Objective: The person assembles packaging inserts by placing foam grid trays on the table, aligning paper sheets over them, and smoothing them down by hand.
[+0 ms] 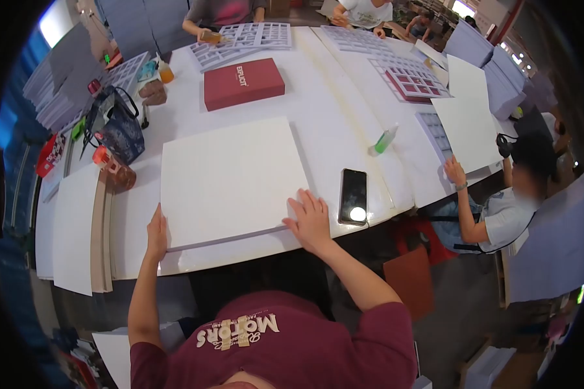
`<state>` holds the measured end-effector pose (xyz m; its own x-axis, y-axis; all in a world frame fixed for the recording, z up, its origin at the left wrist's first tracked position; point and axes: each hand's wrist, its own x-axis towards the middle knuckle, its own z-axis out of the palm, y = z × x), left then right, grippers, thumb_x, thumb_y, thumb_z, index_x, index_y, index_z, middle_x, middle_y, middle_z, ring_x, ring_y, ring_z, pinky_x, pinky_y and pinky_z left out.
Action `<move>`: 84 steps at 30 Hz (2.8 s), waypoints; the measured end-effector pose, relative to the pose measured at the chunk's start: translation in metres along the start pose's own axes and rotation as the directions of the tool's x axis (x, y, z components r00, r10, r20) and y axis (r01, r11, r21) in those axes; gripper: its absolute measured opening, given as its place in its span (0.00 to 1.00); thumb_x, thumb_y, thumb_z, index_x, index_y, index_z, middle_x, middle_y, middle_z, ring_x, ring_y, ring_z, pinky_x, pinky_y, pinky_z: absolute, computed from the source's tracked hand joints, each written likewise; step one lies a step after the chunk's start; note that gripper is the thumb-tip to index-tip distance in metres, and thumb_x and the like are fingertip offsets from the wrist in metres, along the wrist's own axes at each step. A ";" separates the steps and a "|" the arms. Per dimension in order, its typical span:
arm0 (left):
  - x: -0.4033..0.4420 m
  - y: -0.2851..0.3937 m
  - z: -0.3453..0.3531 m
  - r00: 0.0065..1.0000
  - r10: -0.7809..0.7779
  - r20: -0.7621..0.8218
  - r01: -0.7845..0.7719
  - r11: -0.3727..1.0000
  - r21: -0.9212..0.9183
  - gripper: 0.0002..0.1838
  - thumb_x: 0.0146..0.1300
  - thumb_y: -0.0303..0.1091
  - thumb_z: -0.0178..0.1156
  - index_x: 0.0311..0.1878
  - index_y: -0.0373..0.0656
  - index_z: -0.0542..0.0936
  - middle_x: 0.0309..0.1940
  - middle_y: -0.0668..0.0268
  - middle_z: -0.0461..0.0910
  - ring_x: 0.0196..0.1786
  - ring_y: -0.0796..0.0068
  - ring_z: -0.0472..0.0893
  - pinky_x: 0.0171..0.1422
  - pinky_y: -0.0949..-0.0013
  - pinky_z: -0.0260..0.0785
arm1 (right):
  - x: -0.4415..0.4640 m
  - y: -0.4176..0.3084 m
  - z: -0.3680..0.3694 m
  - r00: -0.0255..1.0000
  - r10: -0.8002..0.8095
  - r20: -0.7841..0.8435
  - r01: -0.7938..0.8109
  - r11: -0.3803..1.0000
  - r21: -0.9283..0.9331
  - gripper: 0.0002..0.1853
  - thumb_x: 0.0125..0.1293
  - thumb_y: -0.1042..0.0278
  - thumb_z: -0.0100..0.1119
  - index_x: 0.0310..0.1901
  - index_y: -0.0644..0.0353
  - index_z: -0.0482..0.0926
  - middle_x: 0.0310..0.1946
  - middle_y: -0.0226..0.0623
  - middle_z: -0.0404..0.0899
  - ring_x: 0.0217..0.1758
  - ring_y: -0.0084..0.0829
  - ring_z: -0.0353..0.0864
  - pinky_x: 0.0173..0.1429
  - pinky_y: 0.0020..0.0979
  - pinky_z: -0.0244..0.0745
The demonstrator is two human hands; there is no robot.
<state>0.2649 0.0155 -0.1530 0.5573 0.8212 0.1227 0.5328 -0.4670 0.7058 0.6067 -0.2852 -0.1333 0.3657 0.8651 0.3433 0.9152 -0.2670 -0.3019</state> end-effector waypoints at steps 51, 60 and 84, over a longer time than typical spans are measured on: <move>-0.006 0.012 -0.014 0.999 -0.033 0.004 0.033 0.998 0.059 0.25 0.75 0.34 0.46 0.74 0.52 0.66 0.75 0.60 0.65 0.79 0.63 0.57 0.74 0.60 0.48 | 0.314 -0.190 0.180 0.860 -0.293 0.418 0.336 0.941 -0.033 0.39 0.76 0.38 0.38 0.79 0.55 0.50 0.81 0.40 0.43 0.83 0.54 0.31 0.80 0.61 0.26; -0.004 0.007 -0.010 0.999 -0.033 -0.015 0.034 0.997 0.073 0.25 0.73 0.33 0.47 0.73 0.51 0.68 0.73 0.58 0.67 0.78 0.61 0.60 0.74 0.59 0.49 | 0.319 -0.193 0.198 0.859 -0.333 0.387 0.383 0.922 -0.055 0.39 0.75 0.39 0.41 0.77 0.58 0.53 0.80 0.42 0.47 0.83 0.57 0.37 0.79 0.64 0.31; -0.001 -0.009 0.002 0.998 -0.064 -0.019 0.059 0.980 -0.190 0.25 0.72 0.28 0.49 0.71 0.42 0.67 0.69 0.56 0.71 0.70 0.58 0.69 0.75 0.60 0.52 | 0.085 -0.096 0.042 0.788 -0.303 0.535 0.323 0.944 0.059 0.38 0.75 0.40 0.41 0.79 0.48 0.49 0.81 0.42 0.42 0.84 0.50 0.34 0.82 0.57 0.32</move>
<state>0.2607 0.0180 -0.1616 0.5101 0.8554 0.0902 0.4344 -0.3467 0.8314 0.5426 -0.1684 -0.1120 -0.0801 0.9902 -0.1141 0.9725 0.0526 -0.2269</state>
